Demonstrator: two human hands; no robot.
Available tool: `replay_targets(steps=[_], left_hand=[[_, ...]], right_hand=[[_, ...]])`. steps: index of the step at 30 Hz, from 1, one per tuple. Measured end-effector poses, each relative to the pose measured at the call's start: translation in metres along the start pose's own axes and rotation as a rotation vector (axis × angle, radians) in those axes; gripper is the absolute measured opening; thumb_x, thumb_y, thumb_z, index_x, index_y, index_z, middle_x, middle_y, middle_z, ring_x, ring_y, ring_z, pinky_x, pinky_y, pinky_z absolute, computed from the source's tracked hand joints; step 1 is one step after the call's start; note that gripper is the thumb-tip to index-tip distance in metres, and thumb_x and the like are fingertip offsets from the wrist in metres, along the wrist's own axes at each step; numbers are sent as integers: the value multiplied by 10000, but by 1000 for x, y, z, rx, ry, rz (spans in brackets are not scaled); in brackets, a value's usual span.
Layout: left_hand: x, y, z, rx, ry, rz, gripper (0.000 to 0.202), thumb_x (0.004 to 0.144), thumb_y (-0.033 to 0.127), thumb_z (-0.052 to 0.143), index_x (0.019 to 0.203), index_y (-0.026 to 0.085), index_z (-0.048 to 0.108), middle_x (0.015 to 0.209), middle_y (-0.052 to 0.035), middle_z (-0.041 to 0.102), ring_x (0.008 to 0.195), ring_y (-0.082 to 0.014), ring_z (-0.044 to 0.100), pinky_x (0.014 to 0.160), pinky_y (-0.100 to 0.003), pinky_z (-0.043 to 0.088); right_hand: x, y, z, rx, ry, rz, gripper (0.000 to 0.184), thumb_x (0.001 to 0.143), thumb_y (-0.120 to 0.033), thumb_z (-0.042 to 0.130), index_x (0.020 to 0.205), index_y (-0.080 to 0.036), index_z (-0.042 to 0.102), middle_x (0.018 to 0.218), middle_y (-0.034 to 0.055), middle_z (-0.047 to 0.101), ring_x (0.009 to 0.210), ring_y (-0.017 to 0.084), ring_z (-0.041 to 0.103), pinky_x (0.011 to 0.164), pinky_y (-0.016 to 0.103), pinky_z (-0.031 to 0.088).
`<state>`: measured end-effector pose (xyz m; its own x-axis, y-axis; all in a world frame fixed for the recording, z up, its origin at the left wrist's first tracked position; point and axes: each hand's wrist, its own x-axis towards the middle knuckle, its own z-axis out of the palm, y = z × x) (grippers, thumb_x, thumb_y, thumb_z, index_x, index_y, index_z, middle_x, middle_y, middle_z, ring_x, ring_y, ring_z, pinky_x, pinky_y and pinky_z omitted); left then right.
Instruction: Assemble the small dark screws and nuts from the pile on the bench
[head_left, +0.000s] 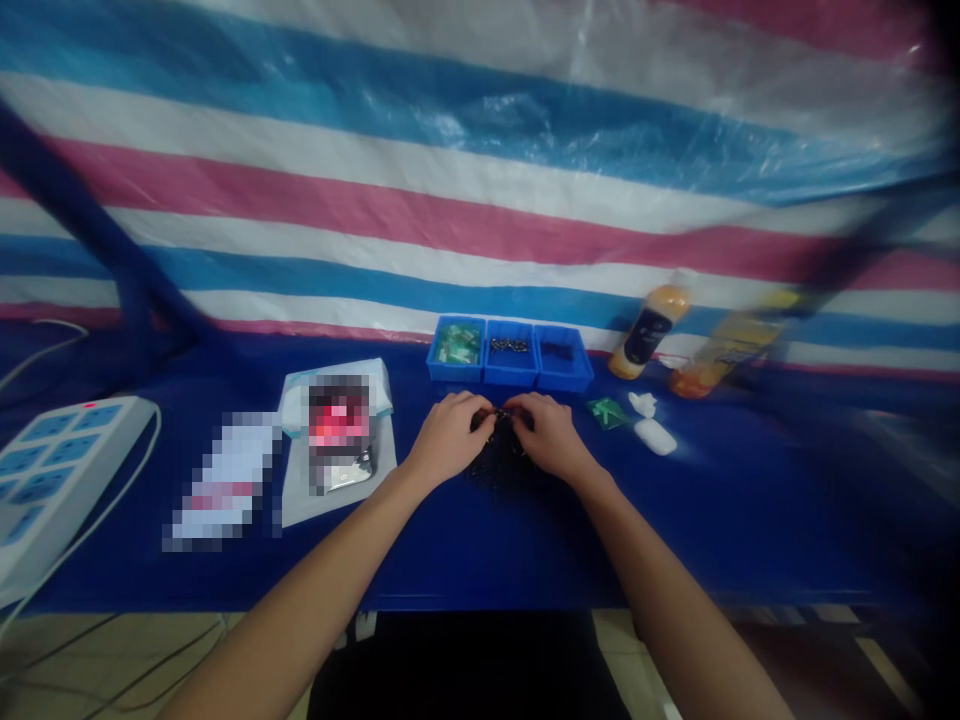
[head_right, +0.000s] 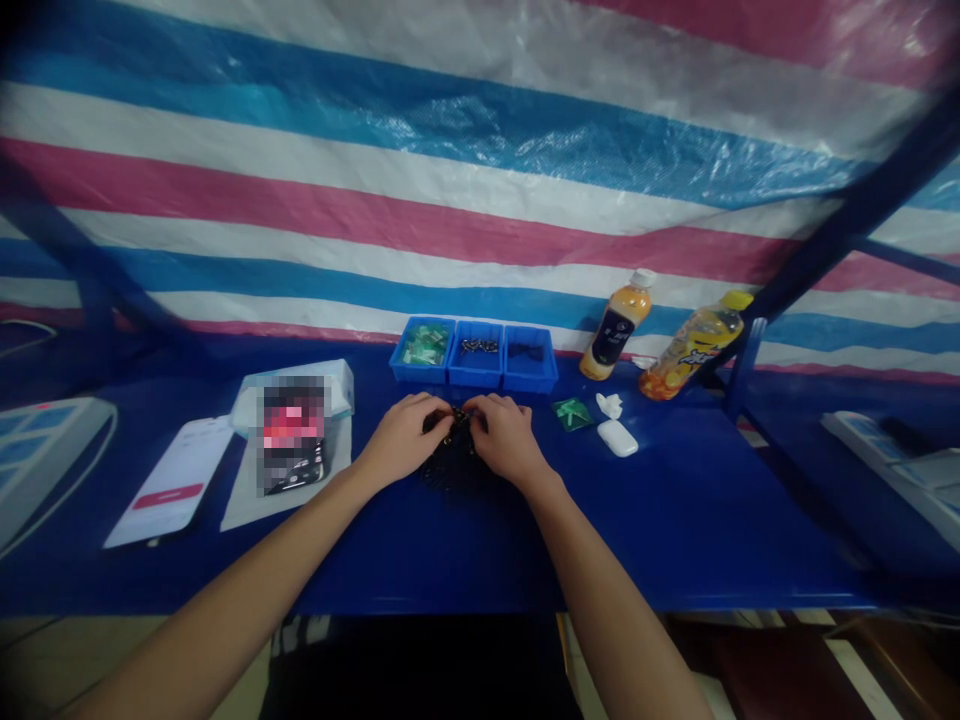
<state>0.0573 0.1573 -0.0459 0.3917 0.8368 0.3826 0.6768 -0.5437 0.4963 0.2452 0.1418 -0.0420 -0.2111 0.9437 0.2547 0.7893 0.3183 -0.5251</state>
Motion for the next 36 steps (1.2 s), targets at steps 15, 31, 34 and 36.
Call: replay_targets(steps=[15,31,34,36], left_hand=[[1,8,-5,-39,-4,58,209,965,363,497,1079,247,628,969,-22,672,917,-210,593,824,-382,436],[-1,13,-8,-83,39,64,244,971,374,479,1129,251,617,1002,-12,680,925,-201,597,849,-387,437],[0,13,-10,-103,121,4,284,983,377,442,1172,231,595,1028,-32,669,947,-203,589,876,-386,443],[1,11,-11,-100,160,-30,267,981,373,439,1110,221,617,1012,-37,665,939,-204,586,872,-379,449]], right_hand=[[3,-3,-4,572,89,-42,271,877,-324,556,1111,-205,621,905,35,685,826,164,625,790,297,466],[5,-3,-4,626,-20,108,386,904,-517,477,732,-187,579,669,-16,551,671,136,504,683,265,408],[11,-2,-4,806,102,126,368,872,-529,544,1061,-216,578,824,4,620,786,156,557,765,292,431],[13,-1,-5,812,160,156,528,859,-540,564,1282,-241,463,893,19,642,834,175,576,787,317,436]])
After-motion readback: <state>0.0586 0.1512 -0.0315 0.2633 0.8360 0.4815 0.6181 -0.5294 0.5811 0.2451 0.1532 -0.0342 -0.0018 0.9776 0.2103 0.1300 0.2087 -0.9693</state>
